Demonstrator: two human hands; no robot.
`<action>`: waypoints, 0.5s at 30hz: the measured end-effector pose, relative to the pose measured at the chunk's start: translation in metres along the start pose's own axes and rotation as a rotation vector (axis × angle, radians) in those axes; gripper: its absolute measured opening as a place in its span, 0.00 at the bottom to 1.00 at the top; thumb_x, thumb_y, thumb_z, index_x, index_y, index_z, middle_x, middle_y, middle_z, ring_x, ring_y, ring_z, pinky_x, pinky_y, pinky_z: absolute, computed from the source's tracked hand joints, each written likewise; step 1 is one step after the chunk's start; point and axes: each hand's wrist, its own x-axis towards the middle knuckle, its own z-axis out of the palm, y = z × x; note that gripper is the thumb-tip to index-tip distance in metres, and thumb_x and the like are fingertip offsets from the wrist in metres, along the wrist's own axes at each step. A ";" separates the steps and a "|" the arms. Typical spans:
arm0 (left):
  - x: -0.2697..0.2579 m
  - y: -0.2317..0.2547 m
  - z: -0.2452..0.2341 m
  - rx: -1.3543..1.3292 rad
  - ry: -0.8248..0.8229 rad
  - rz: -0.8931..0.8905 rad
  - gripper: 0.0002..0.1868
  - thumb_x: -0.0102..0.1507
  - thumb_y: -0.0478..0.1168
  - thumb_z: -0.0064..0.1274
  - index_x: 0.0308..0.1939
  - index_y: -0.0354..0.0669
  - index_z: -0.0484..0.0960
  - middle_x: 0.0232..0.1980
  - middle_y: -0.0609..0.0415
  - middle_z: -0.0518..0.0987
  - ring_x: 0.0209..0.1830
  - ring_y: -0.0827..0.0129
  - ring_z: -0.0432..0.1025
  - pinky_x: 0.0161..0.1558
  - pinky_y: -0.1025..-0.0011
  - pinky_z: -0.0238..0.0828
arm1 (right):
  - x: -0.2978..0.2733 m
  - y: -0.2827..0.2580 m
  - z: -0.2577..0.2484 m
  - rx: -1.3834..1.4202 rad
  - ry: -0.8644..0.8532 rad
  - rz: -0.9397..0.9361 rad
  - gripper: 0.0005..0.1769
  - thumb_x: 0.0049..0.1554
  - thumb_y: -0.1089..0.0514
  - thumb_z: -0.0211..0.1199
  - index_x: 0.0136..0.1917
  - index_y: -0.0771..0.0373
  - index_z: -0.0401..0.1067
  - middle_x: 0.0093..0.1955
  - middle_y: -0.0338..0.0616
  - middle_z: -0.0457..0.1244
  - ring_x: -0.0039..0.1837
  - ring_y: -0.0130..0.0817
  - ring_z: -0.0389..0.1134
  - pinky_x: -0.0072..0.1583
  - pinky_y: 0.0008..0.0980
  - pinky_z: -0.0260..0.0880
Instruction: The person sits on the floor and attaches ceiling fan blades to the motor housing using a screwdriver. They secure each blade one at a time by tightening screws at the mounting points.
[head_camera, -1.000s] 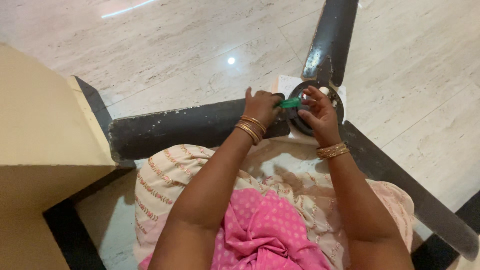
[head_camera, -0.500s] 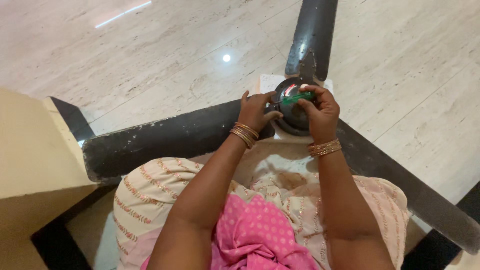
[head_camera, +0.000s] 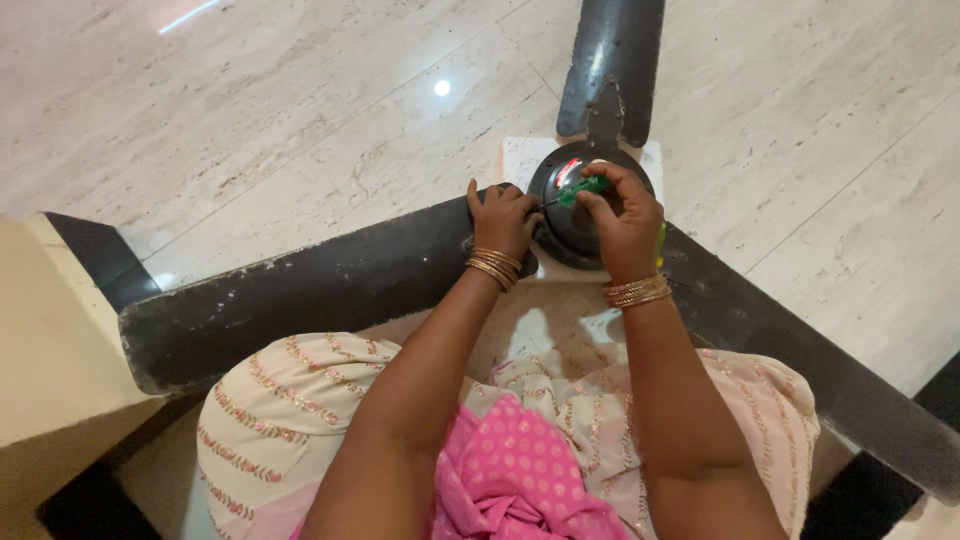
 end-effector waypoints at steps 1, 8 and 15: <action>0.001 0.001 0.000 0.003 0.006 0.001 0.10 0.53 0.46 0.67 0.37 0.55 0.88 0.39 0.60 0.81 0.50 0.58 0.71 0.71 0.35 0.41 | 0.000 0.000 0.000 -0.014 -0.003 -0.022 0.15 0.59 0.71 0.68 0.60 0.66 0.75 0.58 0.42 0.70 0.57 0.25 0.71 0.58 0.25 0.74; 0.001 0.001 0.003 -0.009 0.024 -0.019 0.07 0.53 0.46 0.66 0.35 0.58 0.89 0.38 0.62 0.81 0.49 0.61 0.71 0.72 0.36 0.43 | -0.001 -0.002 0.003 -0.041 -0.001 -0.015 0.16 0.58 0.69 0.69 0.60 0.65 0.75 0.58 0.41 0.70 0.57 0.25 0.72 0.58 0.25 0.75; 0.002 0.000 0.008 0.013 0.032 -0.035 0.05 0.55 0.46 0.65 0.35 0.60 0.90 0.38 0.64 0.81 0.48 0.61 0.71 0.72 0.37 0.43 | -0.004 -0.004 0.004 -0.065 0.012 -0.013 0.15 0.59 0.69 0.69 0.60 0.65 0.75 0.56 0.42 0.70 0.56 0.25 0.72 0.57 0.25 0.74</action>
